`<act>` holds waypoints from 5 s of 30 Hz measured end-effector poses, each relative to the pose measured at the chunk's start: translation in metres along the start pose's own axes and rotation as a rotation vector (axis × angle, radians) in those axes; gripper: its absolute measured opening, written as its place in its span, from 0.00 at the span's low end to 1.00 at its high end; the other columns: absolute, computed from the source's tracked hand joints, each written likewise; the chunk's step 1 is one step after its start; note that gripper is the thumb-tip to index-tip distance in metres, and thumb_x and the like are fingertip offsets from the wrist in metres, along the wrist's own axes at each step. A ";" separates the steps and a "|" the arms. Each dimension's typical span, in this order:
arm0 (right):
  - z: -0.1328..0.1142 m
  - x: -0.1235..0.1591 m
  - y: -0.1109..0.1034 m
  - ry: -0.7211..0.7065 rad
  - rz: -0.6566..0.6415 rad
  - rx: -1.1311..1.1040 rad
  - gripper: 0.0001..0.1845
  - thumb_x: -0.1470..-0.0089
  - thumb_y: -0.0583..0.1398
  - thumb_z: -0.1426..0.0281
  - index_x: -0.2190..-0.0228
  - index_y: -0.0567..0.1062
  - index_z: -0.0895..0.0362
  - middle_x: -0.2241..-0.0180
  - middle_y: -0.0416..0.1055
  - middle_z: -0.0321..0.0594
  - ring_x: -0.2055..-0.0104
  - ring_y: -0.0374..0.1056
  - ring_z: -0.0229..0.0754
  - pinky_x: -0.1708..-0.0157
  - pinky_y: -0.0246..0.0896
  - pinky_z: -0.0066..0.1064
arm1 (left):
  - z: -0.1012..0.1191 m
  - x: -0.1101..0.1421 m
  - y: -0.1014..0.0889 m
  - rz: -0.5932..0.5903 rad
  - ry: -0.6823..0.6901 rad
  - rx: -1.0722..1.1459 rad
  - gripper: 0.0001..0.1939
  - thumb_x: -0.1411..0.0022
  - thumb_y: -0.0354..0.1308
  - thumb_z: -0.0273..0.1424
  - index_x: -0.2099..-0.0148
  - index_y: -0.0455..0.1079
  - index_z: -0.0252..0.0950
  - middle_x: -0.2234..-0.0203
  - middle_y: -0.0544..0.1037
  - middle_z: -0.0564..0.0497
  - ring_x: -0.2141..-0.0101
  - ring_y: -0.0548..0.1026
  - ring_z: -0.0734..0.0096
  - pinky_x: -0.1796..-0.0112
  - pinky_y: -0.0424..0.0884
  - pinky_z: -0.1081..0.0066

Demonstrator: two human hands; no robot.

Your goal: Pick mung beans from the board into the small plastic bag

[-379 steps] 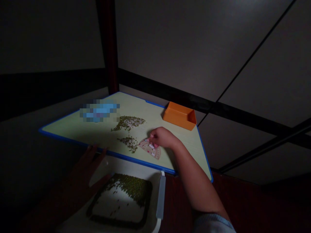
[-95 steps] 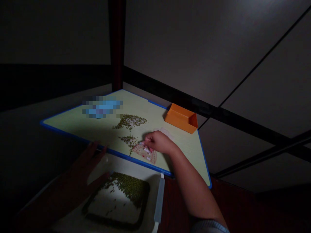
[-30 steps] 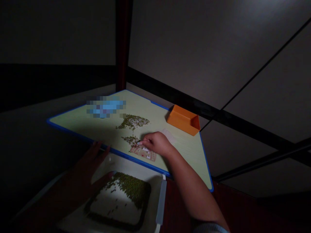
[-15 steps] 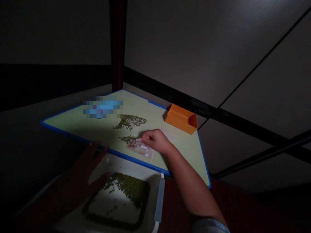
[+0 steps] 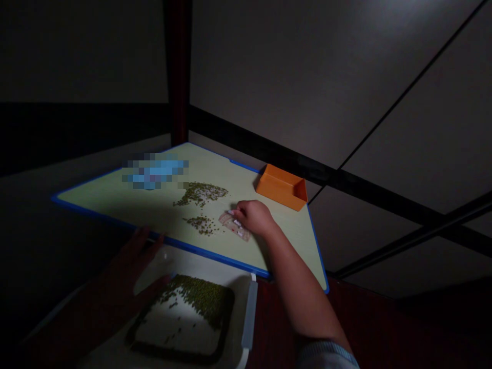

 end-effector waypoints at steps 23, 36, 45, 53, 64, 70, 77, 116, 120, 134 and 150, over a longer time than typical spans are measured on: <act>-0.011 -0.007 0.004 0.088 0.112 0.176 0.17 0.38 0.55 0.60 0.68 0.79 0.56 0.70 0.78 0.43 0.70 0.68 0.41 0.73 0.45 0.29 | 0.010 -0.004 -0.013 -0.084 -0.088 0.028 0.43 0.42 0.45 0.56 0.34 0.55 0.32 0.30 0.42 0.37 0.32 0.42 0.44 0.38 0.53 0.45; -0.026 -0.007 0.024 -0.232 -0.005 0.007 0.16 0.38 0.57 0.61 0.70 0.78 0.57 0.71 0.77 0.41 0.69 0.67 0.37 0.68 0.50 0.26 | 0.005 -0.003 -0.008 -0.026 -0.035 0.028 0.43 0.42 0.45 0.57 0.33 0.54 0.34 0.30 0.42 0.38 0.32 0.43 0.44 0.38 0.53 0.45; -0.022 0.001 0.015 -0.256 -0.114 -0.211 0.14 0.40 0.59 0.63 0.73 0.77 0.60 0.77 0.70 0.35 0.74 0.61 0.34 0.71 0.49 0.26 | 0.007 -0.002 -0.010 -0.042 -0.051 0.035 0.43 0.41 0.44 0.58 0.33 0.54 0.33 0.30 0.42 0.37 0.32 0.42 0.44 0.38 0.52 0.44; -0.005 0.006 0.009 -0.157 -0.212 -0.436 0.15 0.45 0.61 0.64 0.78 0.71 0.60 0.82 0.63 0.31 0.77 0.57 0.31 0.74 0.49 0.25 | 0.004 -0.001 -0.006 -0.035 -0.045 0.014 0.43 0.41 0.44 0.57 0.34 0.54 0.33 0.30 0.42 0.36 0.32 0.42 0.47 0.38 0.52 0.46; -0.002 0.013 0.010 -0.074 -0.387 -0.588 0.12 0.49 0.63 0.65 0.77 0.73 0.60 0.82 0.68 0.31 0.79 0.60 0.32 0.75 0.53 0.25 | 0.008 -0.003 -0.011 -0.042 -0.046 0.033 0.45 0.42 0.43 0.59 0.34 0.54 0.31 0.30 0.43 0.35 0.32 0.42 0.45 0.38 0.51 0.46; -0.014 0.016 0.027 -0.139 -0.516 -0.590 0.13 0.48 0.63 0.65 0.79 0.72 0.59 0.84 0.66 0.28 0.80 0.59 0.30 0.76 0.51 0.25 | 0.007 -0.002 -0.009 -0.024 -0.034 0.017 0.43 0.41 0.43 0.57 0.34 0.54 0.33 0.30 0.43 0.36 0.32 0.42 0.47 0.37 0.51 0.47; -0.006 0.014 0.021 -0.092 -0.448 -0.481 0.12 0.48 0.62 0.68 0.79 0.72 0.59 0.83 0.68 0.30 0.80 0.61 0.31 0.75 0.54 0.25 | 0.007 -0.003 -0.009 -0.043 -0.050 0.022 0.43 0.41 0.44 0.57 0.33 0.53 0.33 0.30 0.41 0.36 0.32 0.41 0.47 0.38 0.51 0.47; 0.003 0.015 0.013 -0.001 -0.455 -0.416 0.08 0.49 0.60 0.72 0.78 0.73 0.59 0.82 0.71 0.33 0.79 0.63 0.32 0.74 0.57 0.25 | 0.004 -0.001 -0.004 -0.002 -0.018 0.019 0.41 0.40 0.45 0.55 0.32 0.51 0.35 0.30 0.43 0.38 0.31 0.41 0.48 0.37 0.51 0.47; 0.005 0.014 0.011 0.016 -0.421 -0.391 0.10 0.48 0.60 0.70 0.79 0.73 0.59 0.83 0.70 0.34 0.80 0.63 0.33 0.75 0.56 0.26 | 0.004 0.000 -0.005 0.004 -0.016 0.020 0.41 0.40 0.45 0.55 0.32 0.51 0.35 0.29 0.42 0.39 0.32 0.42 0.47 0.38 0.52 0.47; 0.004 0.007 0.014 -0.034 -0.270 -0.383 0.13 0.45 0.58 0.69 0.80 0.69 0.59 0.83 0.67 0.33 0.80 0.60 0.31 0.76 0.53 0.25 | 0.002 0.001 -0.003 0.012 -0.018 0.031 0.42 0.40 0.45 0.56 0.32 0.50 0.37 0.29 0.41 0.41 0.31 0.41 0.47 0.37 0.51 0.47; -0.018 0.015 0.025 -0.094 -0.449 -0.649 0.17 0.49 0.64 0.59 0.78 0.71 0.59 0.83 0.68 0.32 0.80 0.61 0.32 0.77 0.53 0.25 | 0.005 -0.001 -0.006 -0.005 -0.022 0.038 0.41 0.40 0.45 0.55 0.32 0.51 0.36 0.29 0.41 0.40 0.32 0.42 0.46 0.38 0.52 0.46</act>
Point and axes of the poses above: each hand's wrist, its own x-axis away from the middle knuckle, its own y-axis out of the palm, z = x × y, the point moved 7 cm from there along -x, towards the middle knuckle
